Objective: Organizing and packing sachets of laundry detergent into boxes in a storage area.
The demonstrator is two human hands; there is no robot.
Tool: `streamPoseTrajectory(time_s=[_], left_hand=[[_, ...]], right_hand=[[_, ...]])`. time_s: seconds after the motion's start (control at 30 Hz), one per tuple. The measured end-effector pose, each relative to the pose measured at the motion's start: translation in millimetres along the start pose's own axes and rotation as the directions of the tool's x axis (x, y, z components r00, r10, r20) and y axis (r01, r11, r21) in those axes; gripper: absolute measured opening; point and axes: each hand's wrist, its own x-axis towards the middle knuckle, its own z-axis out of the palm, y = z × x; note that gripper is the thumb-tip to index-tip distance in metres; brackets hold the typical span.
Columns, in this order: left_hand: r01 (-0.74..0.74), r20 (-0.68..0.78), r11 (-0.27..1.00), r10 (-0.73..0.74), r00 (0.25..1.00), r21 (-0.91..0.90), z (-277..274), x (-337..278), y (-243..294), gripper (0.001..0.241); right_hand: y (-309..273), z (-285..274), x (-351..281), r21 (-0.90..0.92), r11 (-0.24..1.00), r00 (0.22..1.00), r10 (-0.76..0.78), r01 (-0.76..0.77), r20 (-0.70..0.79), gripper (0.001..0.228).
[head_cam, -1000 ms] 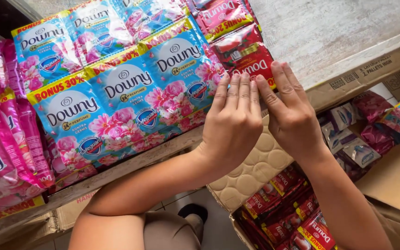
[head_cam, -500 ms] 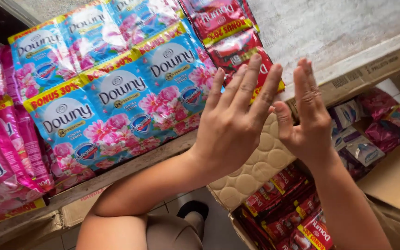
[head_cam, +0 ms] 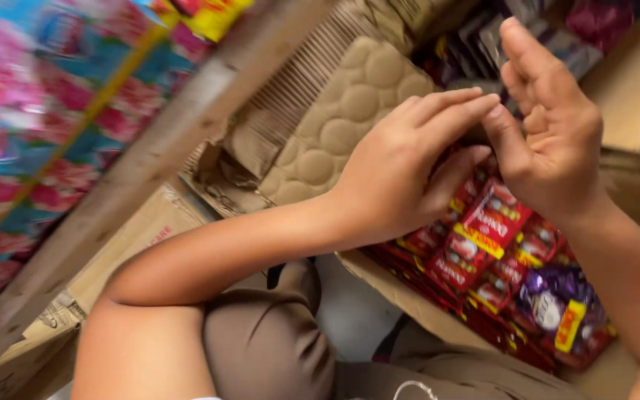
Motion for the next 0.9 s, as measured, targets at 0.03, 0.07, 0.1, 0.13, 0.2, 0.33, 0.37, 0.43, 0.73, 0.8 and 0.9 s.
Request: streamPoseTrajectory(time_s=[0.03, 0.07, 0.1, 0.13, 0.2, 0.33, 0.37, 0.43, 0.73, 0.8, 0.9], left_hand=[[0.010, 0.022, 1.000, -0.010, 1.000, -0.017, 17, -4, -6, 0.044], [0.149, 0.051, 0.976, -0.143, 0.988, -0.156, 35, -8, -11, 0.040], [0.290, 0.101, 0.914, -0.273, 0.957, -0.284, 52, -14, -16, 0.037], [0.307, 0.126, 0.905, -0.282, 0.951, -0.293, 77, -27, -37, 0.037], [0.621, 0.317, 0.680, -0.534, 0.784, -0.390, 126, -58, -79, 0.033], [0.781, 0.416, 0.591, -0.671, 0.614, -0.201, 161, -103, -118, 0.035], [0.857, 0.471, 0.504, -0.733, 0.491, -0.108, 165, -110, -122, 0.036], [0.912, 0.519, 0.411, -0.779, 0.353, -0.004, 175, -126, -129, 0.036], [0.791, 0.574, 0.612, -0.644, 0.506, -0.009, 233, -167, -144, 0.072], [0.792, 0.453, 0.577, -0.772, 0.446, 0.203, 230, -156, -127, 0.083], [0.777, 0.438, 0.546, -0.809, 0.392, 0.312, 249, -163, -132, 0.071]], right_hand=[[13, -4, -14, 0.001, 1.000, 1.000, 0.027, -0.027, -0.011, 0.054], [26, -7, -29, 0.080, 0.987, 0.990, 0.138, -0.136, -0.010, 0.054], [38, -9, -44, 0.160, 0.957, 0.969, 0.246, -0.243, 0.000, 0.055], [49, -9, -56, 0.165, 0.949, 0.962, 0.273, -0.268, -0.009, 0.055], [70, -7, -77, 0.164, 0.896, 0.909, 0.416, -0.412, 0.007, 0.050], [128, 4, -135, 0.313, 0.695, 0.743, 0.666, -0.647, 0.059, 0.047], [140, 8, -150, 0.373, 0.568, 0.637, 0.766, -0.734, 0.088, 0.048], [159, 17, -181, 0.432, 0.421, 0.514, 0.849, -0.798, 0.123, 0.048], [183, 58, -252, 0.392, 0.321, 0.407, 0.899, -0.862, 0.161, 0.071], [186, 61, -259, 0.379, 0.380, 0.458, 0.878, -0.844, 0.140, 0.077], [174, 56, -257, 0.358, 0.381, 0.448, 0.886, -0.852, 0.122, 0.080]])
